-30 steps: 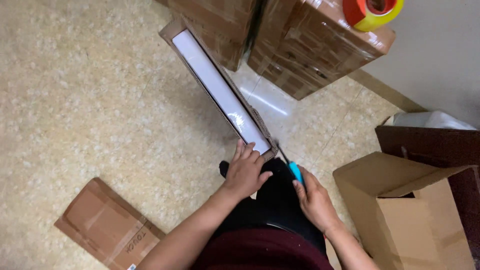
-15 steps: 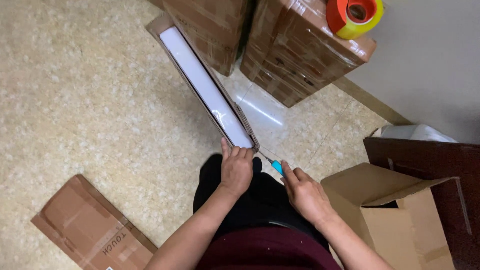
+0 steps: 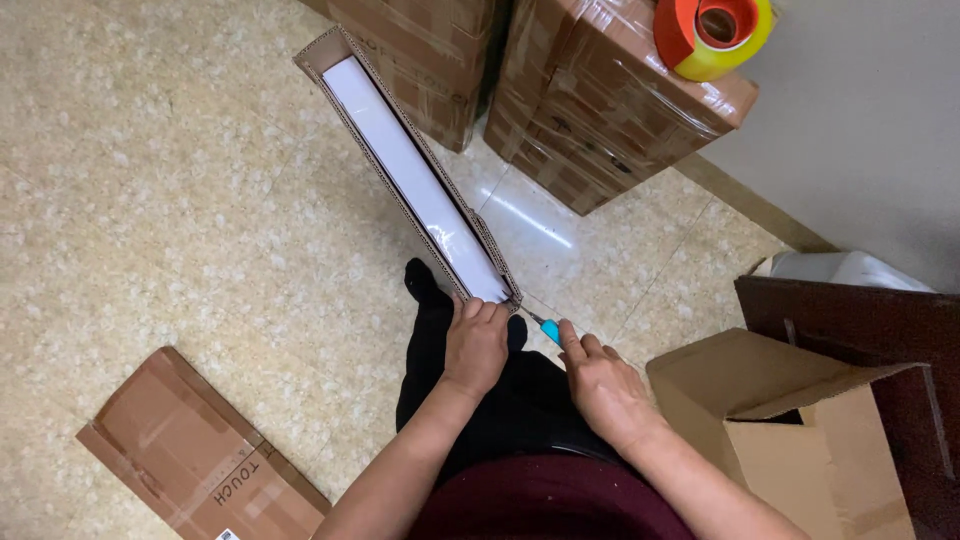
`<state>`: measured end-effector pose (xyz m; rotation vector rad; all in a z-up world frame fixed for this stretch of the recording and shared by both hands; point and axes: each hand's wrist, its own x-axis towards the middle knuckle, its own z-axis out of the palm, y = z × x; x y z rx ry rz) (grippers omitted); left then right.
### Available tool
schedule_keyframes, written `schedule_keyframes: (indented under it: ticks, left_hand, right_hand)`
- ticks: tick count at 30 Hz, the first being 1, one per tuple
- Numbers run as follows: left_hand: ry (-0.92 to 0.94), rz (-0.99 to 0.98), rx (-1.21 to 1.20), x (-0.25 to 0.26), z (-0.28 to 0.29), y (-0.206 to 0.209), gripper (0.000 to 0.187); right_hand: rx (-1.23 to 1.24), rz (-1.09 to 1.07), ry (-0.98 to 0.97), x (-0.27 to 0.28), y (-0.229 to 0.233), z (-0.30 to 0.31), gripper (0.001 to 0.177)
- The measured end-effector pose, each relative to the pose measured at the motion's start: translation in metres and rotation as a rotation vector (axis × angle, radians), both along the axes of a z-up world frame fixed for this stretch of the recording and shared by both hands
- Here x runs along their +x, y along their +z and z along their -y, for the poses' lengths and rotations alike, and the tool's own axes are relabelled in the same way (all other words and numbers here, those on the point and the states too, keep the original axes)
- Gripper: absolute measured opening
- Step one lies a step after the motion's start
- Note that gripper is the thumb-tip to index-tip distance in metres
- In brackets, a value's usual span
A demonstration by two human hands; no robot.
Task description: Pack and seal cardboard boxes using a tape dispenser and a utility knife.
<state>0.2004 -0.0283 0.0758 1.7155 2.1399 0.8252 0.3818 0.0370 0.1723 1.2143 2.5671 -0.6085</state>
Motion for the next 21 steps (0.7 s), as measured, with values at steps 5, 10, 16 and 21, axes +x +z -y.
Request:
schedule_keyframes:
  ticks: [5,10,16,21]
  left_hand:
    - [-0.014,0.008,0.048,0.005,-0.003,0.000,0.013]
    - [-0.015,0.019,0.075,0.004,-0.006,0.003,0.016]
    - [-0.043,0.048,0.004,-0.005,-0.003,0.005,0.016]
    - [-0.171,-0.064,0.060,-0.047,-0.008,0.024,0.025]
  right_hand:
    - [-0.041,-0.026,-0.041,0.000,-0.035,-0.010,0.052]
    - [-0.020,-0.249,-0.063,0.006,-0.075,-0.012,0.049]
    - [-0.050,-0.395,-0.108,0.013,-0.096,-0.013,0.044]
    - [-0.076,-0.302,-0.156,0.019,-0.042,-0.004,0.044]
